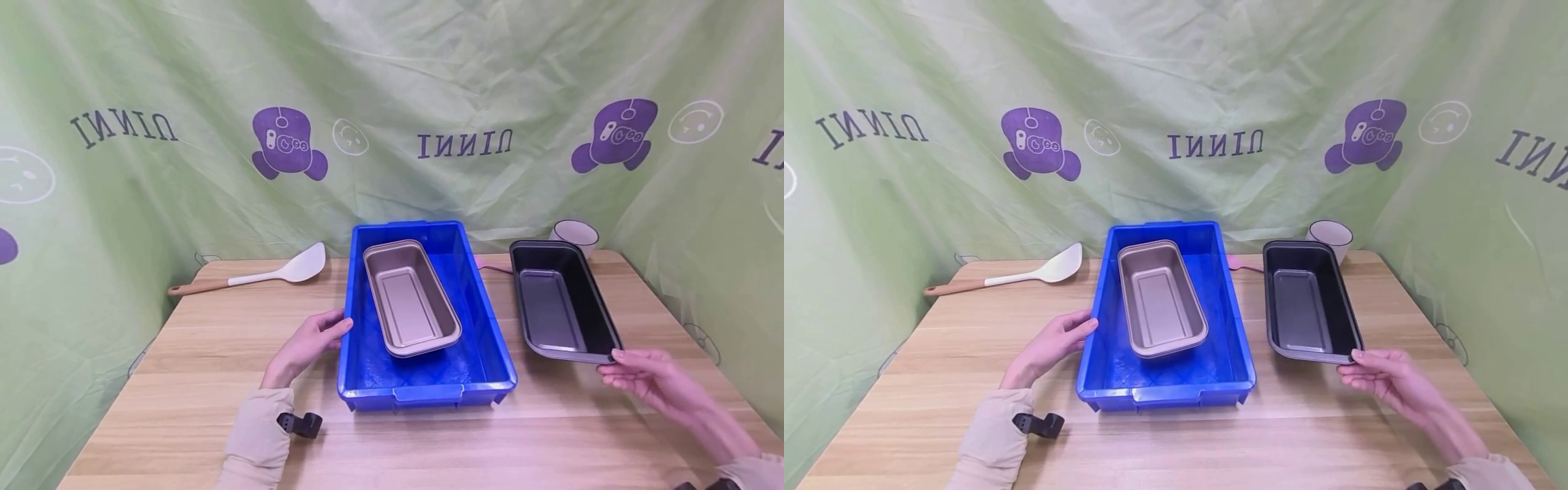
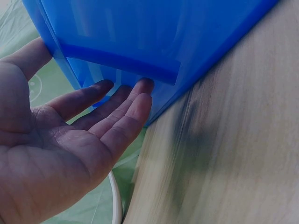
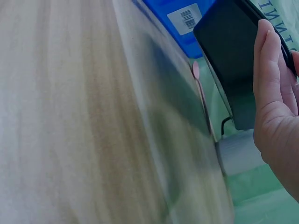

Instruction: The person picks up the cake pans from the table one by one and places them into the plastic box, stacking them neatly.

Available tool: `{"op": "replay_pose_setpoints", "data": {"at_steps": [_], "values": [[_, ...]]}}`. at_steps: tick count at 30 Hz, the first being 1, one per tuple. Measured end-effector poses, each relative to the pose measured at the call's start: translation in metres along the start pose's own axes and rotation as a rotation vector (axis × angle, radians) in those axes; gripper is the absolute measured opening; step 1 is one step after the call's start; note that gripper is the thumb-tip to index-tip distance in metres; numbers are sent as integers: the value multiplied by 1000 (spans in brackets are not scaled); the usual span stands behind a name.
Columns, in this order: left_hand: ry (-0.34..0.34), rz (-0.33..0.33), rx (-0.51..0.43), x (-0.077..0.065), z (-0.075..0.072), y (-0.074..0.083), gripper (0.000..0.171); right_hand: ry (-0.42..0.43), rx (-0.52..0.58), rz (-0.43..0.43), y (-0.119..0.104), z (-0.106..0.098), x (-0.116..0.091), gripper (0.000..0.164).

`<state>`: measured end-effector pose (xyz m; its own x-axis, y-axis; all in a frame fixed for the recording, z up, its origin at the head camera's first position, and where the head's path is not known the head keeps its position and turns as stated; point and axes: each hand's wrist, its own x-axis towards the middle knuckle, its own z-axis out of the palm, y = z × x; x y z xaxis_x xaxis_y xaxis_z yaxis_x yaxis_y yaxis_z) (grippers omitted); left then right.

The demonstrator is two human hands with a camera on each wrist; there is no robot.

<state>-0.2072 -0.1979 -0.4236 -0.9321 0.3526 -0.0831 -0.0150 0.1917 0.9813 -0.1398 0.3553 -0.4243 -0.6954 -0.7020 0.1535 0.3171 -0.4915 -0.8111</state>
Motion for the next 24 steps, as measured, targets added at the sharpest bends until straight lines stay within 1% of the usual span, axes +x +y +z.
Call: {"op": "replay_pose_setpoints", "data": {"at_steps": [4,11,14,19,24], "values": [[3,-2,1,0,0,-1,58,17,-9,-33,-4,3,3,52],[16,-18,-3,0,1,0,59,52,-44,-55,-8,10,11,51],[16,-16,-5,-1,0,0,59,45,-59,-75,-9,13,16,49],[2,-3,-8,0,0,0,58,7,-82,-117,-8,16,24,49],[-1,-1,-8,1,0,-1,58,9,-115,-122,-10,23,32,47]]}}
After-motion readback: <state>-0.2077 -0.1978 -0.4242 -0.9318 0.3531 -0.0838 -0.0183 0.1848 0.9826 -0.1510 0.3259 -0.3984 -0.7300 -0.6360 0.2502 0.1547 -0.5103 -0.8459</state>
